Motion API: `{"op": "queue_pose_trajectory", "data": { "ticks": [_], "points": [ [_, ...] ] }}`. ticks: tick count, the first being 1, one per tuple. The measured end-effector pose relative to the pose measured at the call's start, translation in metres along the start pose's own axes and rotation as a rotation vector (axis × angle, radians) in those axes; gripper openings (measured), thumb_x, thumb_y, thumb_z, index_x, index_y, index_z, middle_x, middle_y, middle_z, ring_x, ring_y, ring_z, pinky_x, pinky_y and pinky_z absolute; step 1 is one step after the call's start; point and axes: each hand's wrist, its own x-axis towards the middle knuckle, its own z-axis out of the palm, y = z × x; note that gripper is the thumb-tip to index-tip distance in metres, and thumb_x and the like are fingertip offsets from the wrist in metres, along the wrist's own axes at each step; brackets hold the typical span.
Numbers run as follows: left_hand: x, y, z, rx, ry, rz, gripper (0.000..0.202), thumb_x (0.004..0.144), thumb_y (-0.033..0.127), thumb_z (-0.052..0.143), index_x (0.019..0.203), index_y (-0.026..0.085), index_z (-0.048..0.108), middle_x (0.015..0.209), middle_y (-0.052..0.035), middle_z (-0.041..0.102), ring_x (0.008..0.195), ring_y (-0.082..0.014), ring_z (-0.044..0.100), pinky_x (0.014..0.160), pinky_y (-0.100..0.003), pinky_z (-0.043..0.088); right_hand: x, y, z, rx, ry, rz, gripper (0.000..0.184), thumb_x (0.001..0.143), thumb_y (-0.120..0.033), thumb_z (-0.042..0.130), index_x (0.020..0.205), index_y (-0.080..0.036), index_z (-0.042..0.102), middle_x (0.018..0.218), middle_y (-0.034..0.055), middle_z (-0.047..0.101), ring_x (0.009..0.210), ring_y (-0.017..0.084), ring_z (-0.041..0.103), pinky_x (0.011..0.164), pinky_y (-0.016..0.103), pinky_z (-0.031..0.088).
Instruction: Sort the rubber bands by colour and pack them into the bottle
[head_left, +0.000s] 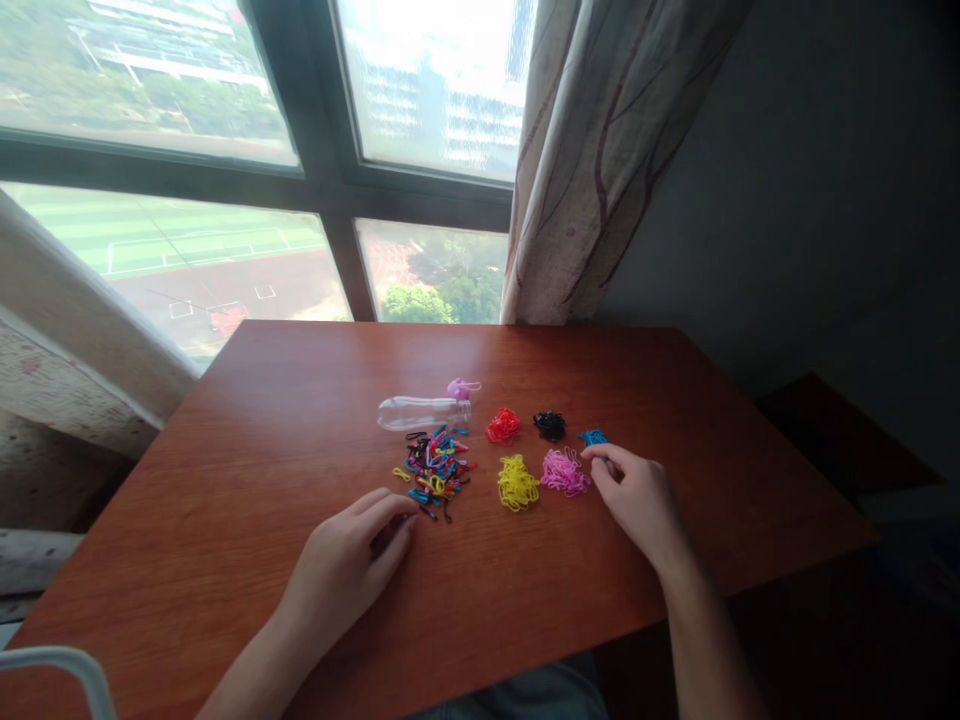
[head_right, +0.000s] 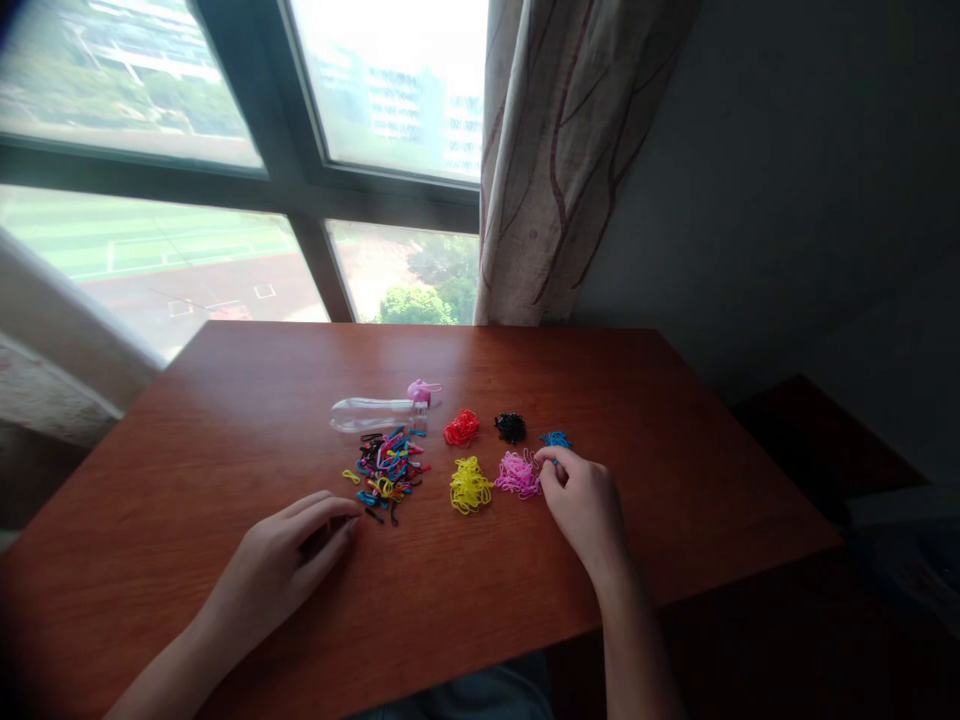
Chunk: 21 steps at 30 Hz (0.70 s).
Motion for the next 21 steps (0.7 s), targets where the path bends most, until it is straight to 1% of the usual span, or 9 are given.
{"op": "queue_pose_trajectory", "data": {
  "ticks": [2,3,5,7,10,12,15,21],
  "points": [
    [0.0,0.0,0.0,0.026,0.003,-0.012,0.019,0.094,0.029,0.048,0.095,0.024,0.066,0.085,0.0005,0.068,0.07,-0.0132,0.064,0.065,-0.022,0.048,-0.011,-0.017,0.006,0.1,0.0,-0.053,0.025,0.086,-0.029,0.049,0.088,-0.021,0.072,0.06,-0.0011,0.06,0.055,0.015,0.054,0.057,0.024,0.037],
    [0.0,0.001,0.0,0.04,0.0,-0.019,0.019,0.094,0.029,0.048,0.095,0.024,0.066,0.085,0.0007,0.068,0.07,-0.0134,0.064,0.065,-0.022,0.048,-0.017,-0.028,0.011,0.145,-0.024,-0.086,0.024,0.087,-0.029,0.049,0.09,-0.021,0.072,0.06,-0.0014,0.06,0.055,0.014,0.054,0.057,0.023,0.037],
    [0.0,0.001,0.0,0.065,-0.004,-0.029,0.019,0.094,0.03,0.048,0.095,0.024,0.066,0.085,0.0008,0.069,0.071,-0.0138,0.065,0.065,-0.023,0.048,-0.032,-0.048,0.025,0.198,-0.13,-0.149,0.021,0.088,-0.027,0.051,0.089,-0.021,0.071,0.059,-0.0025,0.059,0.054,0.014,0.054,0.055,0.023,0.035],
    [0.0,0.002,0.0,0.082,0.002,-0.034,0.019,0.094,0.031,0.048,0.095,0.024,0.066,0.086,0.0008,0.069,0.073,-0.0144,0.066,0.065,-0.023,0.048,-0.046,-0.068,0.042,0.202,-0.223,-0.198,0.017,0.088,-0.024,0.053,0.087,-0.023,0.07,0.062,-0.0029,0.061,0.055,0.013,0.055,0.056,0.023,0.034],
    [0.001,0.002,0.001,0.096,0.022,-0.044,0.019,0.094,0.031,0.048,0.096,0.025,0.066,0.088,0.0006,0.07,0.075,-0.015,0.067,0.066,-0.023,0.049,-0.06,-0.088,0.065,0.134,-0.27,-0.21,0.011,0.088,-0.022,0.058,0.09,-0.025,0.069,0.066,-0.0036,0.065,0.059,0.014,0.058,0.059,0.023,0.033],
    [0.001,0.001,0.002,0.108,0.023,-0.056,0.019,0.094,0.031,0.048,0.098,0.025,0.065,0.09,0.0003,0.07,0.077,-0.0152,0.068,0.066,-0.023,0.049,-0.065,-0.096,0.078,0.075,-0.26,-0.202,0.011,0.087,-0.022,0.062,0.095,-0.026,0.068,0.068,-0.0038,0.066,0.063,0.015,0.06,0.06,0.024,0.032],
    [0.0,-0.001,0.003,0.132,-0.003,-0.074,0.021,0.095,0.031,0.046,0.102,0.025,0.065,0.093,0.0,0.07,0.079,-0.0157,0.068,0.067,-0.024,0.049,-0.066,-0.102,0.089,0.02,-0.222,-0.188,0.013,0.087,-0.022,0.065,0.099,-0.027,0.066,0.071,-0.0037,0.067,0.066,0.016,0.062,0.06,0.025,0.03],
    [0.001,-0.001,0.005,0.192,-0.071,-0.09,0.024,0.097,0.034,0.042,0.101,0.027,0.064,0.094,0.0,0.067,0.08,-0.0175,0.068,0.067,-0.026,0.048,-0.065,-0.102,0.097,0.01,-0.179,-0.213,0.008,0.089,-0.02,0.062,0.095,-0.026,0.065,0.074,-0.0034,0.068,0.067,0.015,0.063,0.06,0.026,0.028]
  ]
}}
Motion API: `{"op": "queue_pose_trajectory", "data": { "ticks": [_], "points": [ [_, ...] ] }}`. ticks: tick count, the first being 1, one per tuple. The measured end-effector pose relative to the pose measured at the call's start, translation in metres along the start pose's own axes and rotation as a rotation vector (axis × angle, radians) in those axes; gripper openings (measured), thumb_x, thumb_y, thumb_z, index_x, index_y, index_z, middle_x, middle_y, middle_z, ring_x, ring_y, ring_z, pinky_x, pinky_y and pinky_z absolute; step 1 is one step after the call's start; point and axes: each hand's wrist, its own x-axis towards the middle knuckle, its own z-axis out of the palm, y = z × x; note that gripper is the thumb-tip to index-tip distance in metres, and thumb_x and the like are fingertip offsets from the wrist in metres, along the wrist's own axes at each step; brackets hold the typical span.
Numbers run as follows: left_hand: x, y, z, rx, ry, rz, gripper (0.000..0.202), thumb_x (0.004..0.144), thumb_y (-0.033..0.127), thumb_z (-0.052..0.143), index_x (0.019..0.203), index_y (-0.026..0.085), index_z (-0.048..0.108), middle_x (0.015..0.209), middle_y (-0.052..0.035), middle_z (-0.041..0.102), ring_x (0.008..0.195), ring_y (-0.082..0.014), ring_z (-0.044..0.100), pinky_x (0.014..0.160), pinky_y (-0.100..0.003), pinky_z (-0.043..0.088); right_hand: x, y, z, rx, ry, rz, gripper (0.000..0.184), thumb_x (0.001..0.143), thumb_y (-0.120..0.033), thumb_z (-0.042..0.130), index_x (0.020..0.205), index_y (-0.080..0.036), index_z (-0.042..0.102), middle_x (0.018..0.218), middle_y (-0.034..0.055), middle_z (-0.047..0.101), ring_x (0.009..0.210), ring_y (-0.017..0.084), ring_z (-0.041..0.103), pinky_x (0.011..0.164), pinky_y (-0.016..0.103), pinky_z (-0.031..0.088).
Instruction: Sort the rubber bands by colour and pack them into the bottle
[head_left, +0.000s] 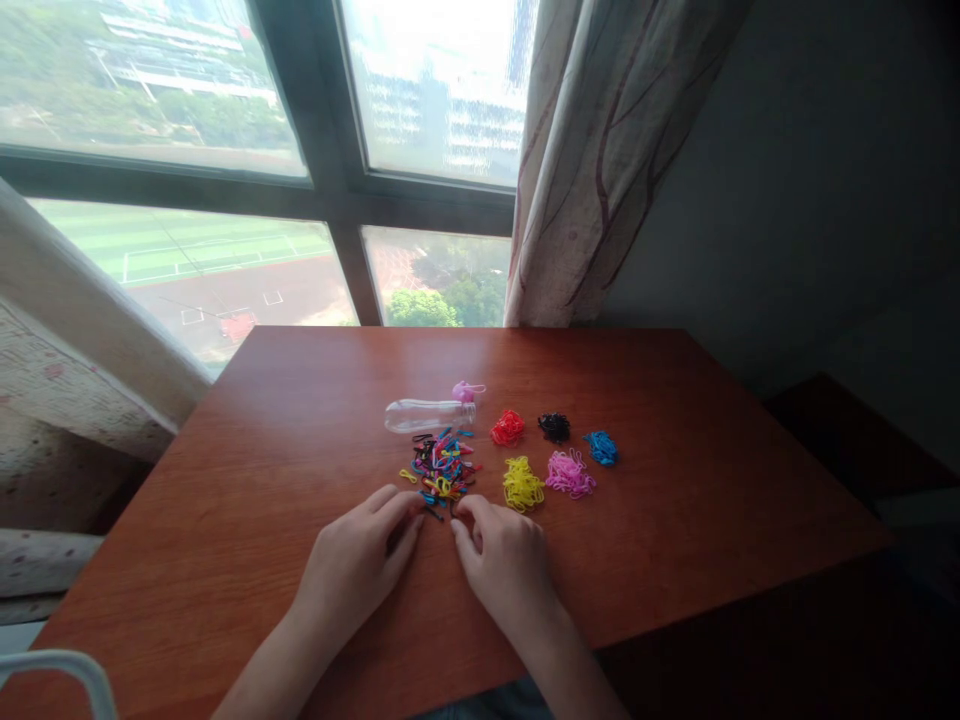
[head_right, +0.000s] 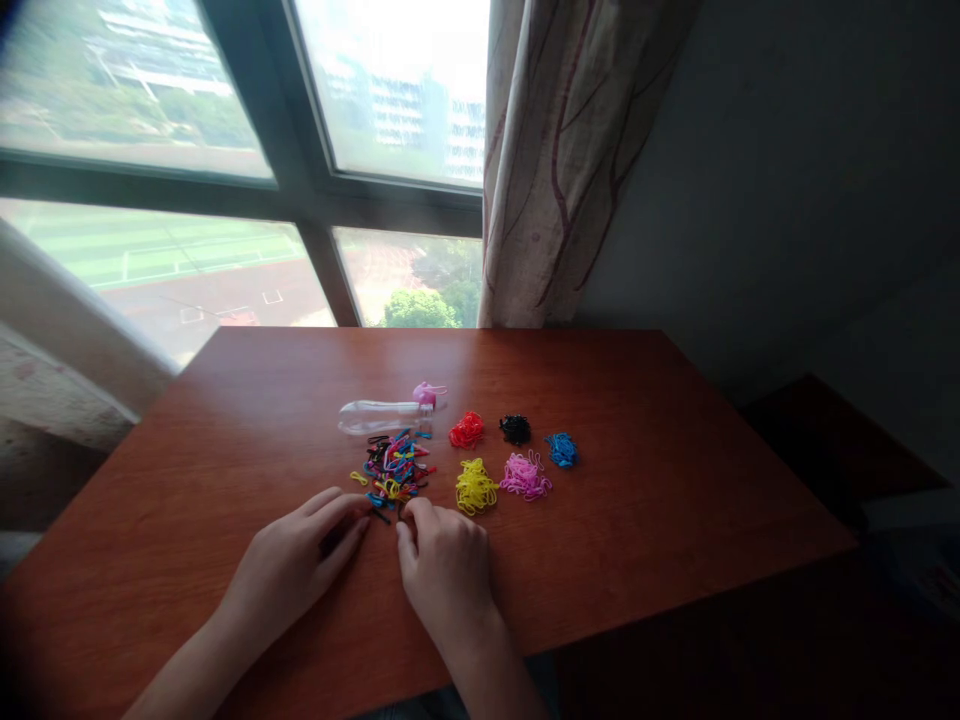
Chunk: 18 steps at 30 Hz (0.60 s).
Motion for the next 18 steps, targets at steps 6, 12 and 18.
{"op": "queue_pose_trajectory", "data": {
  "ticks": [6,12,18],
  "points": [
    [0.002,0.001,0.001,0.024,-0.019,0.03,0.023,0.097,0.032,0.042,0.103,0.027,0.064,0.095,-0.0004,0.066,0.084,-0.0181,0.067,0.068,-0.026,0.047,0.0,0.003,0.003,0.01,0.036,-0.037,0.011,0.09,-0.015,0.058,0.091,-0.025,0.063,0.076,-0.0025,0.069,0.07,0.014,0.063,0.061,0.026,0.027],
    [0.0,0.002,0.001,0.026,-0.012,0.046,0.02,0.096,0.031,0.044,0.097,0.027,0.064,0.092,0.0003,0.066,0.082,-0.0168,0.066,0.066,-0.024,0.044,-0.004,0.005,0.002,0.048,0.054,-0.066,0.012,0.089,-0.013,0.057,0.082,-0.023,0.061,0.072,-0.0023,0.066,0.066,0.014,0.06,0.061,0.025,0.028],
    [0.0,0.003,0.001,0.017,0.011,0.06,0.02,0.097,0.031,0.045,0.098,0.027,0.064,0.093,0.001,0.067,0.081,-0.016,0.066,0.065,-0.024,0.043,-0.011,0.012,-0.006,0.198,0.09,-0.054,0.012,0.09,-0.019,0.054,0.088,-0.022,0.065,0.065,-0.0028,0.061,0.06,0.013,0.057,0.061,0.023,0.032]
  ]
}}
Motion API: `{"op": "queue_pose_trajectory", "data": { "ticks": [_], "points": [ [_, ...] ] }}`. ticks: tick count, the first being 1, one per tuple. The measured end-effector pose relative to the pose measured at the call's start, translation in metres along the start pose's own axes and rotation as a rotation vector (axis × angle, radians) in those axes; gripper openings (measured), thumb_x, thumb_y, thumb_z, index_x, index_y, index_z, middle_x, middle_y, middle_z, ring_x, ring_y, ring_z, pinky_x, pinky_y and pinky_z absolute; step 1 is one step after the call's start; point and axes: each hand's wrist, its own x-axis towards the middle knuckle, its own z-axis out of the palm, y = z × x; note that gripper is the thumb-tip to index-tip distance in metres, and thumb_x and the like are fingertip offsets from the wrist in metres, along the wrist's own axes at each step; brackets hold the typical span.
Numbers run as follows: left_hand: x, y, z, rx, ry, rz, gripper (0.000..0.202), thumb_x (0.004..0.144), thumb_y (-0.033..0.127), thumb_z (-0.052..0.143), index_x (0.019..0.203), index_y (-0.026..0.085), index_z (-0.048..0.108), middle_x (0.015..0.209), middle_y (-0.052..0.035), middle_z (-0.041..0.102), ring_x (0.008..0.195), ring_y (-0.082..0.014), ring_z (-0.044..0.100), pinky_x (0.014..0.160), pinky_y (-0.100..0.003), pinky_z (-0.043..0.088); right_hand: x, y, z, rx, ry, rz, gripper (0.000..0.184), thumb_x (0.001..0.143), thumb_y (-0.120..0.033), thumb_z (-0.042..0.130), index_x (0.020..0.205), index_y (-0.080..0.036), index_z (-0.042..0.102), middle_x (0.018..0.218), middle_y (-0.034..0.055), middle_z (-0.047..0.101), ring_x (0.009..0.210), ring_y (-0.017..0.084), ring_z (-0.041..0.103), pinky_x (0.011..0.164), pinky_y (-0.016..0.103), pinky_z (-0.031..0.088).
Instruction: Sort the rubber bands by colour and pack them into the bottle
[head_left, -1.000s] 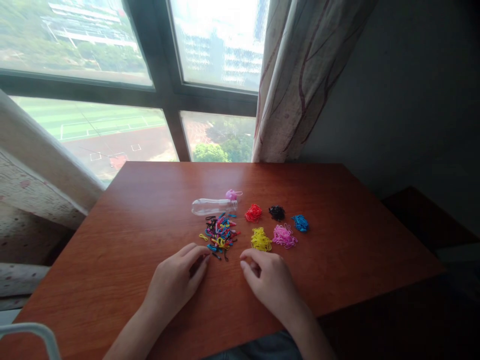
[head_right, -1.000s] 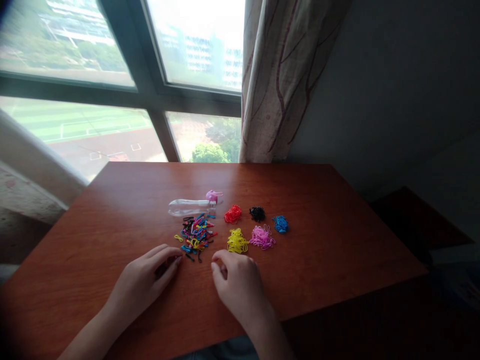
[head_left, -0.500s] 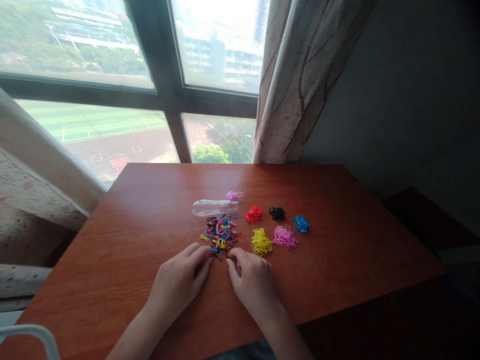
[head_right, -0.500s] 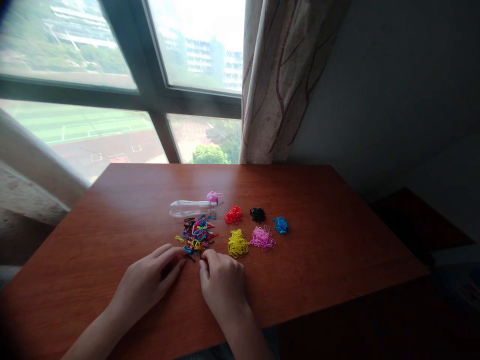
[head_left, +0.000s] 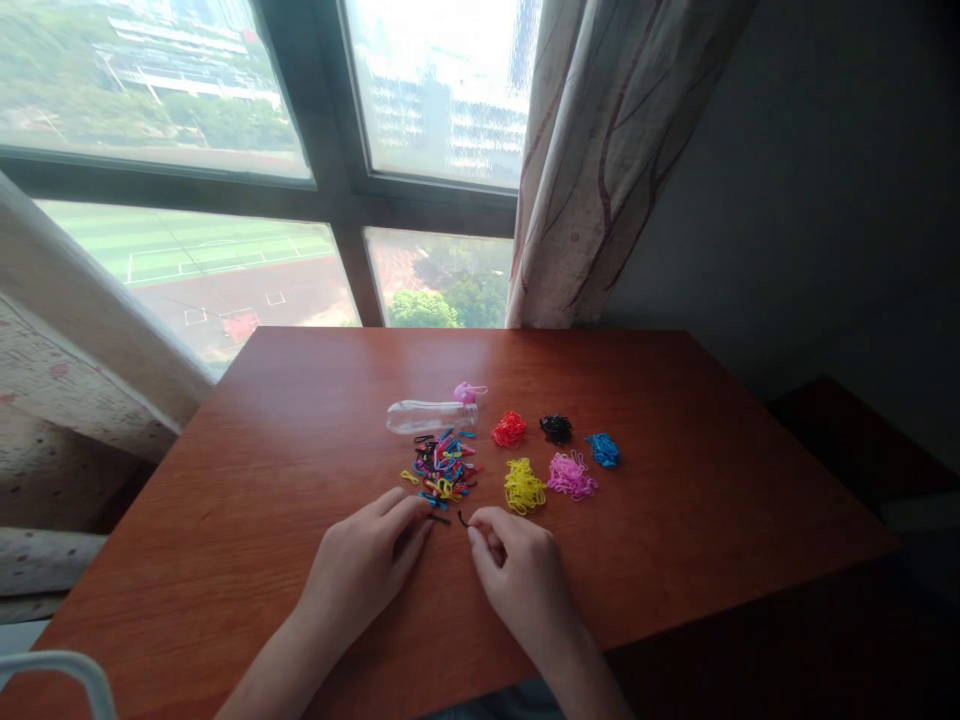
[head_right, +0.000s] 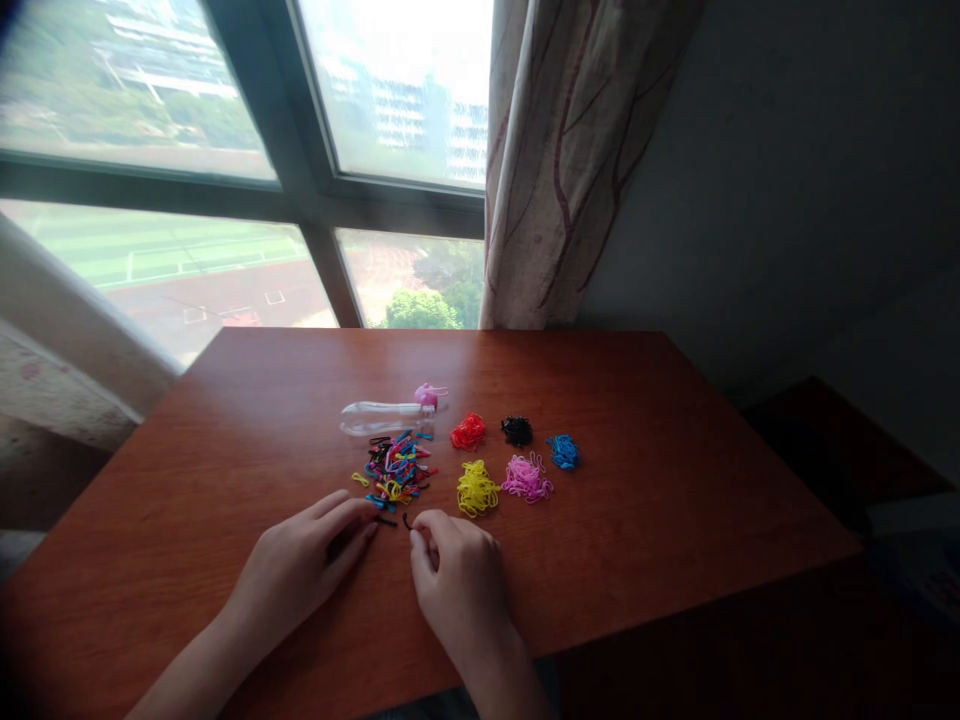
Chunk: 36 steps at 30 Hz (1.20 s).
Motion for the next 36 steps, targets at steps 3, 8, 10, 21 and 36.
{"op": "queue_pose_trajectory", "data": {
  "ticks": [3,8,10,21,36],
  "points": [
    [0.001,0.0,0.001,0.002,0.004,0.01,0.021,0.097,0.032,0.045,0.099,0.027,0.065,0.094,0.0011,0.067,0.081,-0.016,0.066,0.065,-0.024,0.043,0.001,0.006,-0.016,0.033,0.043,0.002,0.013,0.09,-0.022,0.053,0.088,-0.022,0.067,0.062,-0.0034,0.058,0.056,0.012,0.054,0.057,0.022,0.033],
    [0.003,-0.002,0.002,-0.006,-0.007,0.03,0.021,0.097,0.03,0.044,0.099,0.028,0.065,0.095,0.0014,0.068,0.082,-0.0161,0.067,0.064,-0.024,0.044,0.017,0.032,-0.056,-0.014,0.178,0.027,0.019,0.091,-0.031,0.053,0.085,-0.021,0.068,0.056,-0.0048,0.051,0.05,0.011,0.047,0.053,0.021,0.033],
    [0.003,-0.003,0.002,-0.017,0.001,0.039,0.02,0.097,0.029,0.045,0.101,0.03,0.065,0.097,0.002,0.068,0.083,-0.0158,0.068,0.065,-0.024,0.044,0.03,0.047,-0.07,-0.062,0.24,0.047,0.02,0.091,-0.034,0.054,0.086,-0.02,0.068,0.056,-0.0048,0.051,0.05,0.011,0.048,0.054,0.021,0.035],
    [0.001,-0.004,0.002,-0.007,0.013,0.058,0.02,0.095,0.028,0.046,0.101,0.029,0.065,0.095,0.0017,0.069,0.081,-0.0147,0.068,0.064,-0.022,0.045,0.082,0.095,-0.086,-0.307,0.229,0.107,0.019,0.085,-0.032,0.053,0.083,-0.022,0.069,0.056,-0.0026,0.056,0.054,0.014,0.053,0.058,0.025,0.035],
    [0.001,-0.002,0.0,0.004,-0.002,0.056,0.02,0.096,0.028,0.045,0.103,0.03,0.064,0.096,0.0016,0.069,0.082,-0.0154,0.068,0.064,-0.023,0.045,0.09,0.086,-0.083,-0.412,0.147,0.103,0.013,0.084,-0.027,0.058,0.085,-0.023,0.071,0.063,-0.0017,0.063,0.059,0.014,0.056,0.055,0.025,0.029]
  ]
}}
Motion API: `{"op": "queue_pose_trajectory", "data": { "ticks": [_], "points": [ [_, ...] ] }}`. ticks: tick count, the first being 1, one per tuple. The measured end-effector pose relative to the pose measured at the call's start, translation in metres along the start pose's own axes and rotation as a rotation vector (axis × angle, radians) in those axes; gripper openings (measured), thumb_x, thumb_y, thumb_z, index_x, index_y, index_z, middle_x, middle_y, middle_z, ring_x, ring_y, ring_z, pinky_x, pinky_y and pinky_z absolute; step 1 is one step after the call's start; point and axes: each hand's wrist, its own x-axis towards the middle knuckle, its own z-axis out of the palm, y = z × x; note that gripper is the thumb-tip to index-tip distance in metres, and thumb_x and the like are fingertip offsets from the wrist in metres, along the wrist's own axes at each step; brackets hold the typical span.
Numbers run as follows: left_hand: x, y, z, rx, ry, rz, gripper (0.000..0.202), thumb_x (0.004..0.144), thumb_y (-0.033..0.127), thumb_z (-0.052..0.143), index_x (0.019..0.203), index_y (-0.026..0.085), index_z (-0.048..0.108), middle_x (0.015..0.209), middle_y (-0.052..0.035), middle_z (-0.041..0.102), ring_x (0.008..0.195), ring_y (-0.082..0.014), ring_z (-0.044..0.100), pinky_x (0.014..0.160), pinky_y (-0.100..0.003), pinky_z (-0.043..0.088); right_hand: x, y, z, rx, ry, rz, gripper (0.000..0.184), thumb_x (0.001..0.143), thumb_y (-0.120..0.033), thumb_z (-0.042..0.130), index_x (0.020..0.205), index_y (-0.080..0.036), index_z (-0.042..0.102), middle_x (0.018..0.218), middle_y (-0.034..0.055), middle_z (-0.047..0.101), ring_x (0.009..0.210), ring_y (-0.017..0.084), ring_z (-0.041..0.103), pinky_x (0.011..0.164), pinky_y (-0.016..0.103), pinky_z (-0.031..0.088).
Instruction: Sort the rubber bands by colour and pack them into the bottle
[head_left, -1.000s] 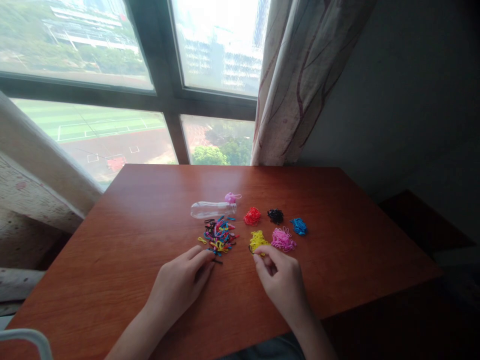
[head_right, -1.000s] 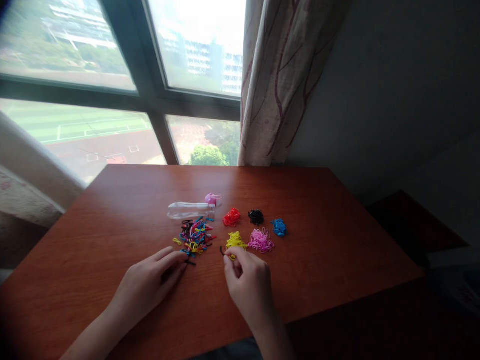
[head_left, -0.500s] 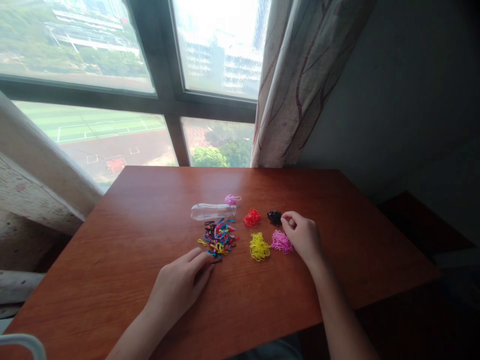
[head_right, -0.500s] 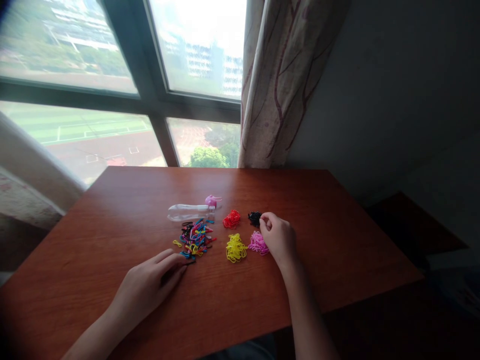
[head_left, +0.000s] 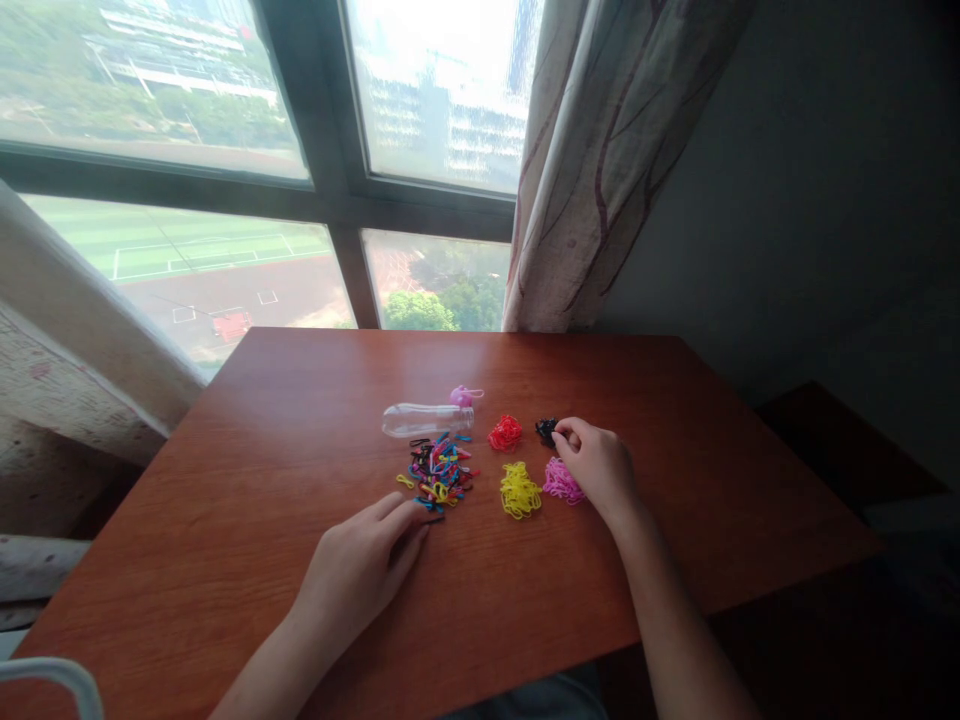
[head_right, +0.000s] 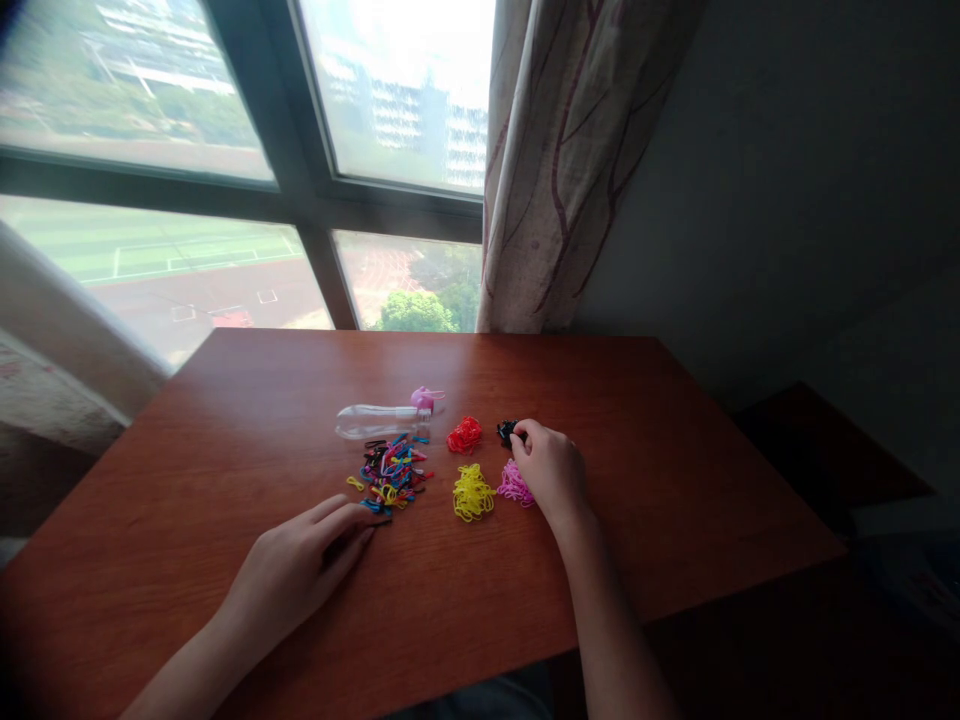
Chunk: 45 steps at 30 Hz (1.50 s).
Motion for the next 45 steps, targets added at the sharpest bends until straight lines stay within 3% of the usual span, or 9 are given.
{"op": "queue_pose_trajectory", "data": {
  "ticks": [12,16,21,30,34,39,45],
  "points": [
    [0.001,0.002,-0.002,-0.026,0.006,-0.006,0.022,0.096,0.027,0.045,0.104,0.03,0.066,0.099,0.0009,0.07,0.086,-0.0161,0.069,0.067,-0.024,0.047,-0.022,-0.022,-0.01,0.066,0.071,-0.057,0.02,0.089,-0.03,0.053,0.083,-0.021,0.071,0.058,-0.0014,0.061,0.055,0.014,0.055,0.056,0.025,0.032],
    [0.001,0.002,-0.002,-0.022,0.009,-0.01,0.022,0.096,0.027,0.046,0.101,0.029,0.067,0.096,0.0009,0.07,0.084,-0.0161,0.069,0.066,-0.024,0.047,-0.024,-0.03,-0.008,0.03,-0.012,-0.071,0.024,0.087,-0.022,0.052,0.095,-0.023,0.074,0.066,0.0002,0.068,0.06,0.015,0.061,0.058,0.024,0.036],
    [0.0,0.001,-0.001,-0.037,0.026,0.005,0.022,0.095,0.025,0.046,0.104,0.031,0.066,0.099,0.0016,0.07,0.083,-0.0148,0.068,0.065,-0.023,0.046,-0.009,-0.033,-0.003,-0.166,-0.173,-0.019,0.032,0.083,-0.017,0.054,0.102,-0.03,0.076,0.081,0.0039,0.076,0.071,0.019,0.068,0.061,0.025,0.04],
    [0.001,0.003,-0.002,0.007,-0.002,-0.01,0.02,0.096,0.028,0.045,0.096,0.027,0.065,0.092,0.0002,0.068,0.079,-0.0157,0.067,0.063,-0.024,0.044,-0.004,-0.034,-0.001,-0.23,-0.181,0.005,0.032,0.084,-0.017,0.054,0.104,-0.028,0.077,0.082,0.0076,0.076,0.073,0.022,0.069,0.061,0.027,0.04],
    [0.001,0.004,-0.002,-0.014,0.028,0.003,0.019,0.095,0.028,0.047,0.097,0.028,0.065,0.09,0.0005,0.068,0.076,-0.0145,0.066,0.062,-0.023,0.043,-0.011,-0.039,-0.003,-0.151,-0.149,-0.034,0.034,0.083,-0.016,0.054,0.107,-0.028,0.075,0.079,0.0044,0.075,0.072,0.02,0.068,0.062,0.025,0.04],
    [0.0,0.005,-0.003,-0.024,0.026,0.0,0.019,0.094,0.026,0.048,0.102,0.029,0.066,0.093,0.001,0.069,0.078,-0.0147,0.066,0.063,-0.023,0.044,-0.04,-0.057,-0.002,0.077,-0.107,-0.094,0.029,0.086,-0.017,0.051,0.1,-0.025,0.075,0.079,0.0018,0.075,0.068,0.017,0.066,0.065,0.024,0.04],
    [0.0,0.003,-0.003,-0.033,0.025,0.007,0.02,0.095,0.027,0.048,0.103,0.03,0.066,0.095,0.0009,0.069,0.081,-0.0155,0.067,0.065,-0.023,0.045,-0.081,-0.083,0.005,0.315,-0.183,-0.149,0.026,0.088,-0.014,0.05,0.098,-0.024,0.072,0.081,0.0007,0.074,0.069,0.015,0.066,0.066,0.022,0.041]
  ]
}}
